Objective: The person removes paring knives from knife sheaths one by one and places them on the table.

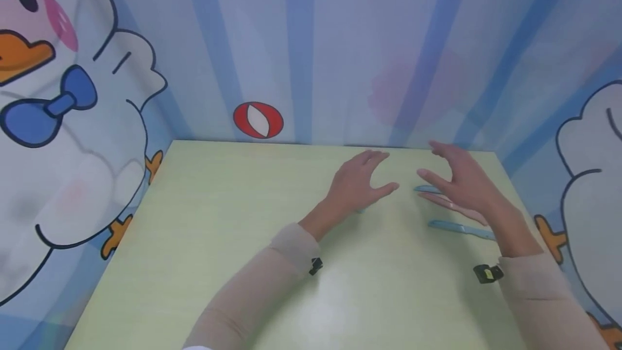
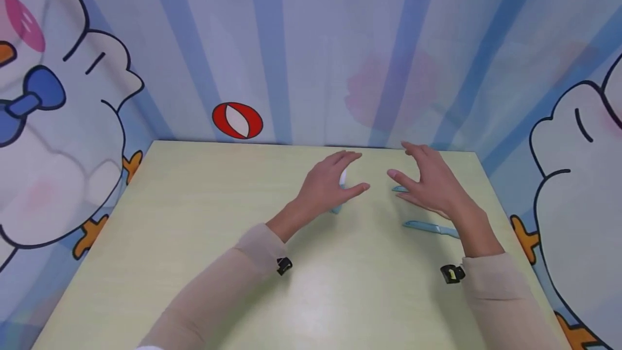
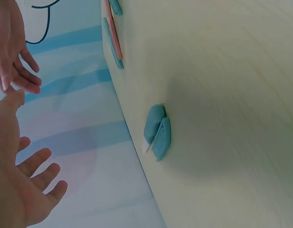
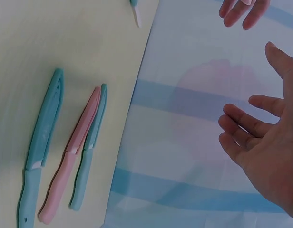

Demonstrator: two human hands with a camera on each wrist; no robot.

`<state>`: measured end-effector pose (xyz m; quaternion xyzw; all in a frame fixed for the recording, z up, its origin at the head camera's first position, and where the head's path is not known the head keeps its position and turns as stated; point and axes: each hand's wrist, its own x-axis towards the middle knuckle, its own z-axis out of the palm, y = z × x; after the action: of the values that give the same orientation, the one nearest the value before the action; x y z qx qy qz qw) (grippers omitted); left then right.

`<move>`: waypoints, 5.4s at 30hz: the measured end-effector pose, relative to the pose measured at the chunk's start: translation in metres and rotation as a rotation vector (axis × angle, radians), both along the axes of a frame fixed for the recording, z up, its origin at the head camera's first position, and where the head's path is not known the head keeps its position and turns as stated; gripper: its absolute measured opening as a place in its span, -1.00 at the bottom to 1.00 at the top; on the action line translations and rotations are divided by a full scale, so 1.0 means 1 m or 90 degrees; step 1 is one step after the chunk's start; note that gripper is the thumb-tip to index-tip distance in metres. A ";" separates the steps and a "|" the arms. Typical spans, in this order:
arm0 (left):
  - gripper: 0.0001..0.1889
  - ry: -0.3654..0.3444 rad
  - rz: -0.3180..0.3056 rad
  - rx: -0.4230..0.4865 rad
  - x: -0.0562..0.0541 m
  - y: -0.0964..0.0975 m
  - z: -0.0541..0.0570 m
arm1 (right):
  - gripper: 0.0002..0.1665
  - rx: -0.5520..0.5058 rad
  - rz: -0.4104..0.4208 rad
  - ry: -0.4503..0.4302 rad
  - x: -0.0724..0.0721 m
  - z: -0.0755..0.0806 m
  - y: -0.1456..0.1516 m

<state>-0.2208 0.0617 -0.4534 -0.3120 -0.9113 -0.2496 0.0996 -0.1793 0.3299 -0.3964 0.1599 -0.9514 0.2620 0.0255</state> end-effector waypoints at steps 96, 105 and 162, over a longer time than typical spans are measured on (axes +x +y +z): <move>-0.87 -0.191 0.014 -0.093 0.050 0.147 -0.075 | -0.88 0.182 0.018 -0.131 0.041 -0.096 0.093; -0.80 -0.185 -0.051 -0.067 0.042 0.138 -0.079 | -0.89 0.181 0.019 -0.121 0.042 -0.096 0.089; -0.81 -0.021 -0.148 -0.326 0.008 0.059 -0.007 | -0.86 0.102 0.112 -0.004 0.034 -0.040 0.018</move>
<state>-0.2126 0.1209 -0.4603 -0.4251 -0.9044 -0.0258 -0.0269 -0.1450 0.3480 -0.4362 0.2431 -0.9517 0.1869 -0.0137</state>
